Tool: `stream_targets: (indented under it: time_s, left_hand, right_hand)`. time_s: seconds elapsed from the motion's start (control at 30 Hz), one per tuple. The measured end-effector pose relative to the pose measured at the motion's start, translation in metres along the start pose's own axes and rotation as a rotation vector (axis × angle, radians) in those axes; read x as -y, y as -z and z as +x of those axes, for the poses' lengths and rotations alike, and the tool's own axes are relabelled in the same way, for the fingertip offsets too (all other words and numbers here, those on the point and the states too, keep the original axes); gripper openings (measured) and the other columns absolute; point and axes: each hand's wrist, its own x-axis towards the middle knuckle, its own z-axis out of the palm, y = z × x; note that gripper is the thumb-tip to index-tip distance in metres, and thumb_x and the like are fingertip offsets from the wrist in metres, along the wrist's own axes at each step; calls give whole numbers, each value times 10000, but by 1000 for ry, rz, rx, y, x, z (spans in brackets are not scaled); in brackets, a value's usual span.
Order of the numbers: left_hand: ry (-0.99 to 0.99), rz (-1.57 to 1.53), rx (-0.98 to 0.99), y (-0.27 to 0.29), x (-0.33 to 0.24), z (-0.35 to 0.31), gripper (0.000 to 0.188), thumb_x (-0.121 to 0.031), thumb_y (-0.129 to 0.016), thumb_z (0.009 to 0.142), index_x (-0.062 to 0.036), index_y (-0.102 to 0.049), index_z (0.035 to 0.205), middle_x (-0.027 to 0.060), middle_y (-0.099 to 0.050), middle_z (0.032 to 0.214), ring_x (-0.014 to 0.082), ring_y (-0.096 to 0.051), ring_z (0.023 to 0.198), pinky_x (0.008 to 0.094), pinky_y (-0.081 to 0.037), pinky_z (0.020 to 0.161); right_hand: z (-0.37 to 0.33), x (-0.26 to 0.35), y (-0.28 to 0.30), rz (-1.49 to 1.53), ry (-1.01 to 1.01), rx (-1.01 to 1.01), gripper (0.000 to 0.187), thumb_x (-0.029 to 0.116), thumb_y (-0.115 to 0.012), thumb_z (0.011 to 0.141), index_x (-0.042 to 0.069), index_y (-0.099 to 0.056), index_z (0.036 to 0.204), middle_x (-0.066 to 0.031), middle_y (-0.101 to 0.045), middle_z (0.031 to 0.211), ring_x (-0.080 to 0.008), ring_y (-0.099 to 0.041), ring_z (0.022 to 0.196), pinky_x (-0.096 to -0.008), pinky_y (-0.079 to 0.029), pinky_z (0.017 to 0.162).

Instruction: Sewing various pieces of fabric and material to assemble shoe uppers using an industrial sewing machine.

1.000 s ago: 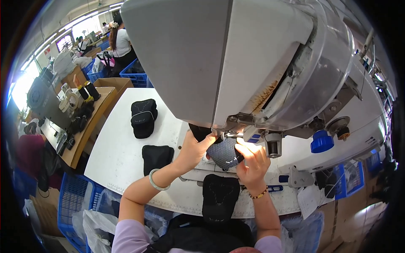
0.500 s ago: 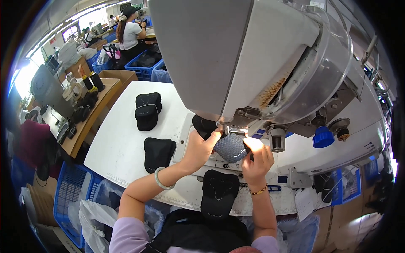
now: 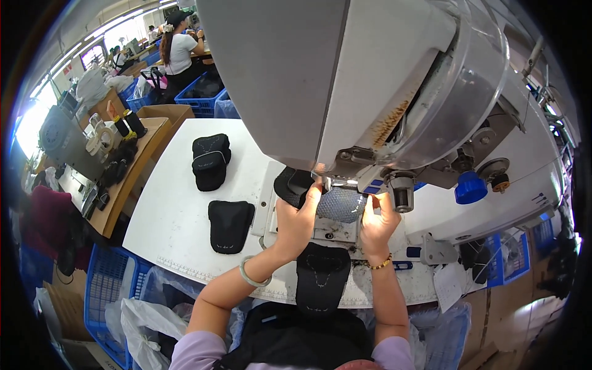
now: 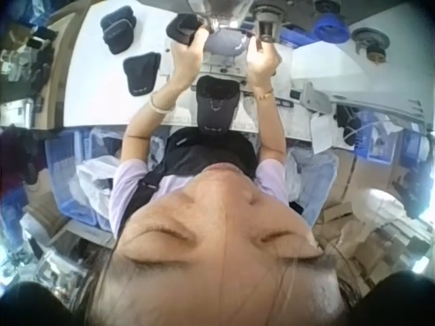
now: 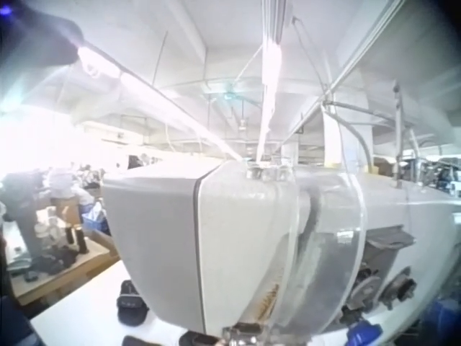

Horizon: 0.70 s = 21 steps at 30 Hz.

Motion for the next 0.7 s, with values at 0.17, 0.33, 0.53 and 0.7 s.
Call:
stream_targets:
  time_s: [0.17,0.33,0.53,0.7]
  left_hand:
    - [-163,110,-37,-3,-2,-6,169,-7,-505,868,39,-595,1003,47,-627,910,108,-565,829,250,-450,742]
    - [-55,-41,-52,0,-8,-8,128,-53,-546,864,8,-608,958,23,-621,883,96,-554,797,240,-446,694]
    - [483,-542,328,49,-11,15,280,-237,-494,883,-14,-611,1006,57,-633,934,153,-576,801,297,-448,720]
    - [667,-236,401,51,-14,51,305,-183,-569,857,43,-592,1061,114,-633,1014,142,-604,872,277,-482,771]
  right_hand:
    - [3,-3,-5,248,-224,62,149,-113,-591,700,-8,-568,804,-31,-564,660,-68,-483,623,-221,-397,564]
    - [-2,-18,-14,380,-349,59,122,-96,-591,743,-5,-512,726,-2,-490,630,-70,-428,628,-219,-367,562]
    - [-8,-36,-20,486,-513,39,109,-91,-580,773,-6,-518,797,-21,-519,739,-89,-458,673,-236,-405,611]
    - [-8,-35,-19,494,-541,64,158,-106,-551,803,18,-457,774,-2,-462,731,-70,-431,689,-224,-398,618]
